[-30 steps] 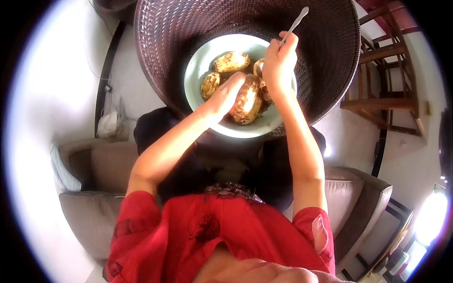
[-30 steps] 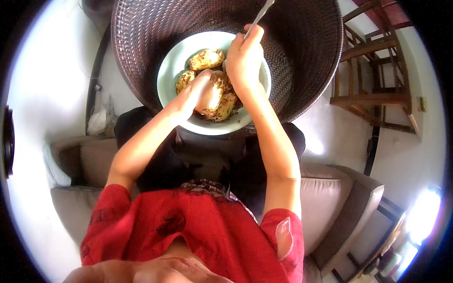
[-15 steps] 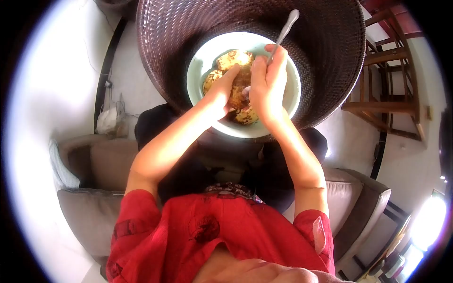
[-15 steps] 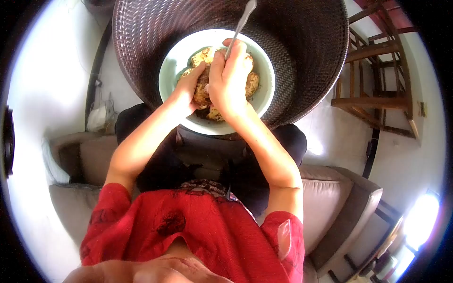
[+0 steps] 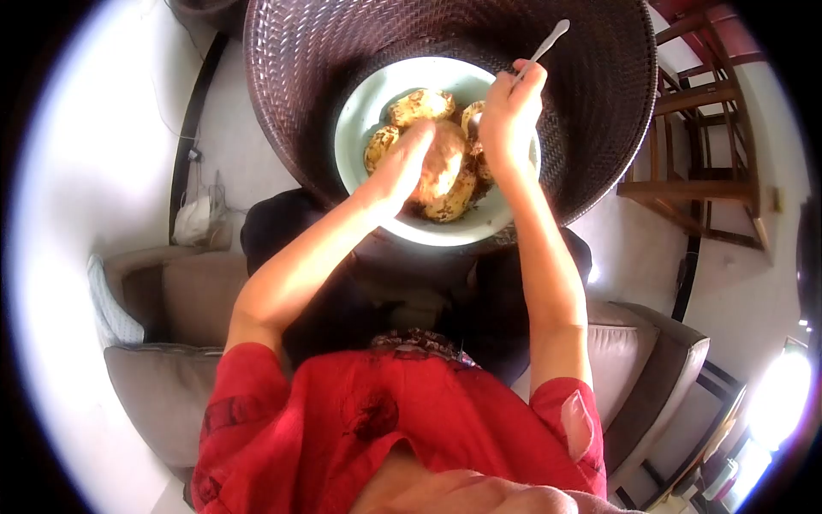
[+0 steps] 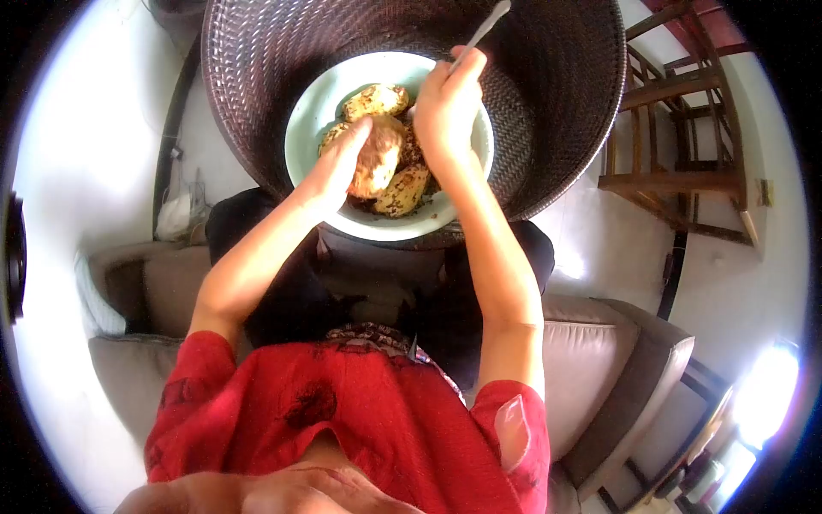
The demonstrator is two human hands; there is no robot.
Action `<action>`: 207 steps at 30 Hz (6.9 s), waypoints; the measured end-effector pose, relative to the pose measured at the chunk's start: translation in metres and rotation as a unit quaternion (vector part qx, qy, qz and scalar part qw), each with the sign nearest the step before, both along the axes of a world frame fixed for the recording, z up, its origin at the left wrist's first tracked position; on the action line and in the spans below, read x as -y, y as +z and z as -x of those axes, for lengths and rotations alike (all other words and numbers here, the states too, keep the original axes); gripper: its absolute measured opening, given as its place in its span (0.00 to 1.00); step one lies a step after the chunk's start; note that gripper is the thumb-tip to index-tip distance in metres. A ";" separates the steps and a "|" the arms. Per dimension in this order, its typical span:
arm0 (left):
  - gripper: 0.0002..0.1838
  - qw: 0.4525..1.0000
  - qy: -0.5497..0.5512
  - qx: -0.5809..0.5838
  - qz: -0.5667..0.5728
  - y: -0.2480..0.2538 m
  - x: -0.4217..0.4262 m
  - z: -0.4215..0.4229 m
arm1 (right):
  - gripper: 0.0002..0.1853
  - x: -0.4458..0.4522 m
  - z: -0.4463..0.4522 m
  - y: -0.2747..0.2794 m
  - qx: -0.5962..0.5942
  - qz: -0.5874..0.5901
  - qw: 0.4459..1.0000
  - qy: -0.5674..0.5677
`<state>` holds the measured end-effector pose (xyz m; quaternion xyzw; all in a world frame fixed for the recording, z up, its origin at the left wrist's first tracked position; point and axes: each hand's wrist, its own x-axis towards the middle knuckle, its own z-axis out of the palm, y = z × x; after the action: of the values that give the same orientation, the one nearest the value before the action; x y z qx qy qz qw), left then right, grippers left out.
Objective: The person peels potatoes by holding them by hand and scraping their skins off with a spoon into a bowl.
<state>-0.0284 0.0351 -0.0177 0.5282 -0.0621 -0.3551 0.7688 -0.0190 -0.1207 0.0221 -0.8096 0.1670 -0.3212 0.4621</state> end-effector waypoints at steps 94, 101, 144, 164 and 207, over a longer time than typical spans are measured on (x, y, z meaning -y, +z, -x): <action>0.22 0.999 0.035 0.001 -0.031 0.006 0.003 -0.002 | 0.10 -0.020 0.020 0.020 0.010 0.012 0.997 0.070; 0.19 0.992 -0.003 0.127 -0.010 -0.006 0.009 0.006 | 0.09 0.008 0.002 0.004 0.025 0.009 0.999 0.025; 0.28 0.981 0.035 -0.187 -0.035 0.022 0.001 -0.011 | 0.06 -0.041 0.015 0.000 0.174 0.183 0.960 0.121; 0.30 0.990 -0.098 -0.086 -0.059 0.026 -0.004 -0.007 | 0.08 -0.010 0.016 0.020 0.027 0.039 0.999 0.022; 0.28 0.988 -0.062 0.125 -0.068 0.002 0.004 -0.007 | 0.08 -0.024 0.022 0.015 0.020 0.160 0.984 0.080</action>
<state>-0.0211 0.0314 -0.0158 0.6146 -0.1664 -0.3366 0.6938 -0.0405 -0.0970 0.0369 -0.8772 0.0388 -0.3216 0.3543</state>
